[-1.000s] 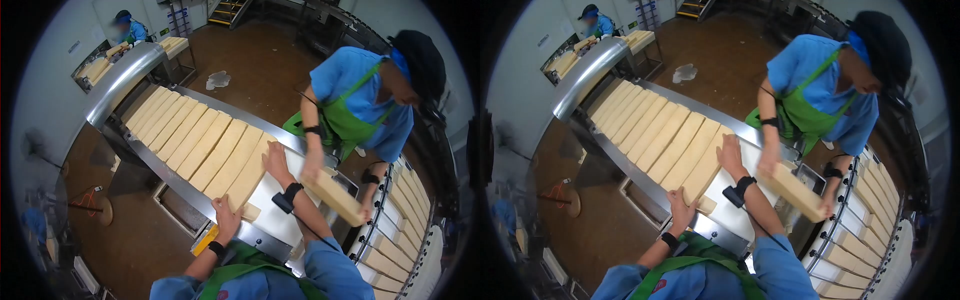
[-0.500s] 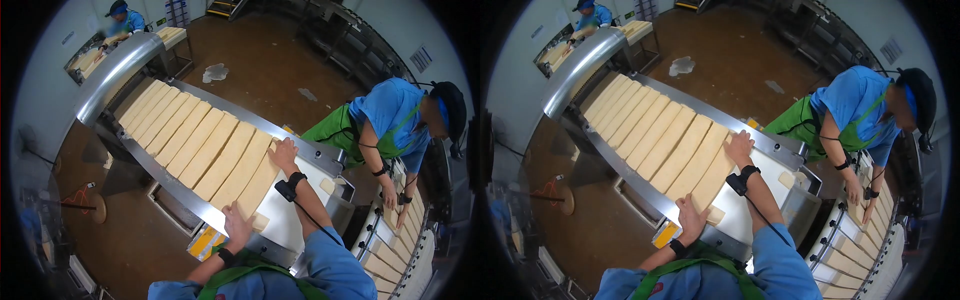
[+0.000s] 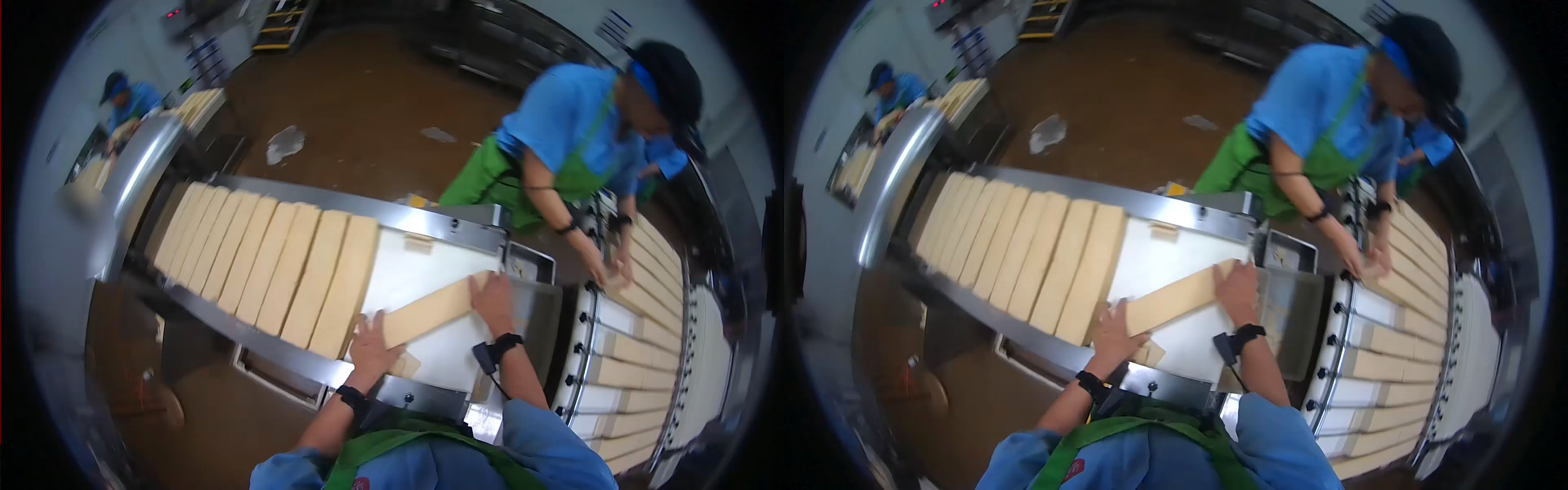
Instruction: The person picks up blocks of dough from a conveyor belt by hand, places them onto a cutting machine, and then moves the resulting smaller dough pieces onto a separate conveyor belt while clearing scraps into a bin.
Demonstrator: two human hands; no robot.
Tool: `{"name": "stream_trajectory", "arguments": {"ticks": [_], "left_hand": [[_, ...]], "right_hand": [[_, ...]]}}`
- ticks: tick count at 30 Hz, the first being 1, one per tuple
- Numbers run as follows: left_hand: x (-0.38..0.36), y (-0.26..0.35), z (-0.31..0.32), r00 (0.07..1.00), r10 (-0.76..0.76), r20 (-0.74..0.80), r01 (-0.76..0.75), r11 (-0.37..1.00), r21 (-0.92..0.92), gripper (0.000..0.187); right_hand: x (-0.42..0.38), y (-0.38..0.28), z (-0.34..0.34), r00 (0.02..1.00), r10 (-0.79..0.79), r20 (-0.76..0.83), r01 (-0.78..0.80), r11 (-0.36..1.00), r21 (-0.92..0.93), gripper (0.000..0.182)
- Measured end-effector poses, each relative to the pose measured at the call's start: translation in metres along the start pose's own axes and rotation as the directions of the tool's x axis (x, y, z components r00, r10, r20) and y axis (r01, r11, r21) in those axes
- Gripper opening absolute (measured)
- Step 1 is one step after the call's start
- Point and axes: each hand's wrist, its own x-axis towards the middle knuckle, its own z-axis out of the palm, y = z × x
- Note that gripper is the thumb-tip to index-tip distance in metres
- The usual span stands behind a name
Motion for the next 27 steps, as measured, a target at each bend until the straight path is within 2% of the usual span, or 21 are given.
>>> {"name": "stream_trajectory", "arguments": {"ticks": [1, 3, 4, 5, 7, 8, 9, 11, 12, 14, 15, 16, 17, 18, 19, 20, 22, 23, 25, 26, 27], "left_hand": [[0.000, -0.001, 0.006, 1.000, 0.001, 0.016, -0.002, 1.000, 0.022, 0.102], [0.003, -0.015, 0.032, 0.995, 0.096, 0.001, -0.096, 0.995, 0.023, 0.103], [0.002, -0.016, 0.034, 0.996, 0.088, -0.012, -0.088, 0.996, -0.023, 0.101], [0.002, -0.014, 0.035, 0.996, 0.086, -0.013, -0.086, 0.994, -0.071, 0.099], [-0.007, -0.008, 0.039, 0.968, 0.193, -0.162, -0.204, 0.978, -0.053, 0.089], [-0.013, 0.011, 0.034, 0.972, 0.177, -0.155, -0.188, 0.981, -0.053, 0.084], [-0.017, 0.031, 0.029, 0.977, 0.149, -0.152, -0.158, 0.986, -0.051, 0.079], [-0.024, 0.078, 0.029, 0.954, 0.260, -0.149, -0.272, 0.960, -0.067, 0.077], [-0.031, 0.100, 0.034, 0.939, 0.293, -0.180, -0.313, 0.945, -0.091, 0.076], [-0.044, 0.146, 0.053, 0.883, 0.426, -0.196, -0.449, 0.889, -0.087, 0.080], [-0.051, 0.173, 0.063, 0.823, 0.520, -0.230, -0.550, 0.830, -0.090, 0.085], [-0.062, 0.201, 0.072, 0.787, 0.578, -0.214, -0.608, 0.786, -0.110, 0.083], [-0.075, 0.230, 0.079, 0.749, 0.632, -0.198, -0.659, 0.740, -0.132, 0.082], [-0.094, 0.258, 0.080, 0.739, 0.667, -0.098, -0.672, 0.719, -0.179, 0.082], [-0.114, 0.285, 0.076, 0.718, 0.696, 0.001, -0.677, 0.700, -0.227, 0.082], [-0.129, 0.308, 0.076, 0.710, 0.705, 0.002, -0.686, 0.691, -0.228, 0.082], [-0.156, 0.343, 0.081, 0.588, 0.772, 0.242, -0.710, 0.636, -0.302, 0.081], [-0.167, 0.356, 0.087, 0.581, 0.777, 0.242, -0.715, 0.630, -0.302, 0.081], [-0.182, 0.378, 0.097, 0.511, 0.792, 0.333, -0.708, 0.608, -0.359, 0.078], [-0.187, 0.390, 0.098, 0.485, 0.792, 0.371, -0.728, 0.601, -0.330, 0.072], [-0.187, 0.398, 0.105, 0.478, 0.795, 0.375, -0.734, 0.595, -0.326, 0.072]], "right_hand": [[-0.009, 0.003, 0.005, 0.988, -0.079, -0.130, 0.081, 0.997, 0.009, 0.054], [-0.014, -0.005, -0.001, 0.997, 0.015, -0.072, 0.003, 0.971, 0.238, 0.048], [-0.020, -0.004, 0.000, 0.994, 0.025, -0.109, 0.009, 0.955, 0.297, 0.054], [-0.026, 0.000, -0.002, 0.998, 0.025, -0.063, -0.009, 0.968, 0.250, 0.055], [-0.046, 0.003, -0.025, 0.992, 0.113, -0.065, -0.092, 0.961, 0.261, 0.057], [-0.059, 0.011, -0.031, 0.986, 0.155, -0.068, -0.137, 0.966, 0.221, 0.059], [-0.072, 0.023, -0.047, 0.973, 0.222, -0.059, -0.194, 0.932, 0.306, 0.060], [-0.097, 0.055, -0.081, 0.918, 0.333, -0.217, -0.227, 0.888, 0.400, 0.057], [-0.109, 0.076, -0.092, 0.900, 0.372, -0.229, -0.261, 0.878, 0.401, 0.057], [-0.140, 0.129, -0.115, 0.770, 0.520, -0.370, -0.318, 0.816, 0.483, 0.056], [-0.155, 0.160, -0.125, 0.700, 0.515, -0.494, -0.327, 0.847, 0.420, 0.053], [-0.171, 0.193, -0.137, 0.621, 0.491, -0.611, -0.343, 0.871, 0.351, 0.051], [-0.187, 0.223, -0.153, 0.588, 0.570, -0.574, -0.396, 0.822, 0.410, 0.047], [-0.205, 0.254, -0.166, 0.552, 0.641, -0.534, -0.441, 0.768, 0.465, 0.044], [-0.221, 0.283, -0.175, 0.482, 0.645, -0.593, -0.481, 0.760, 0.437, 0.041], [-0.236, 0.312, -0.180, 0.413, 0.641, -0.647, -0.522, 0.749, 0.408, 0.039], [-0.267, 0.364, -0.199, 0.432, 0.707, -0.559, -0.597, 0.689, 0.410, 0.039], [-0.278, 0.386, -0.203, 0.425, 0.709, -0.562, -0.599, 0.686, 0.412, 0.039], [-0.292, 0.421, -0.203, 0.480, 0.736, -0.478, -0.630, 0.668, 0.395, 0.040], [-0.295, 0.436, -0.201, 0.495, 0.792, -0.357, -0.721, 0.604, 0.341, 0.042], [-0.295, 0.445, -0.203, 0.486, 0.798, -0.357, -0.724, 0.596, 0.348, 0.042]]}}
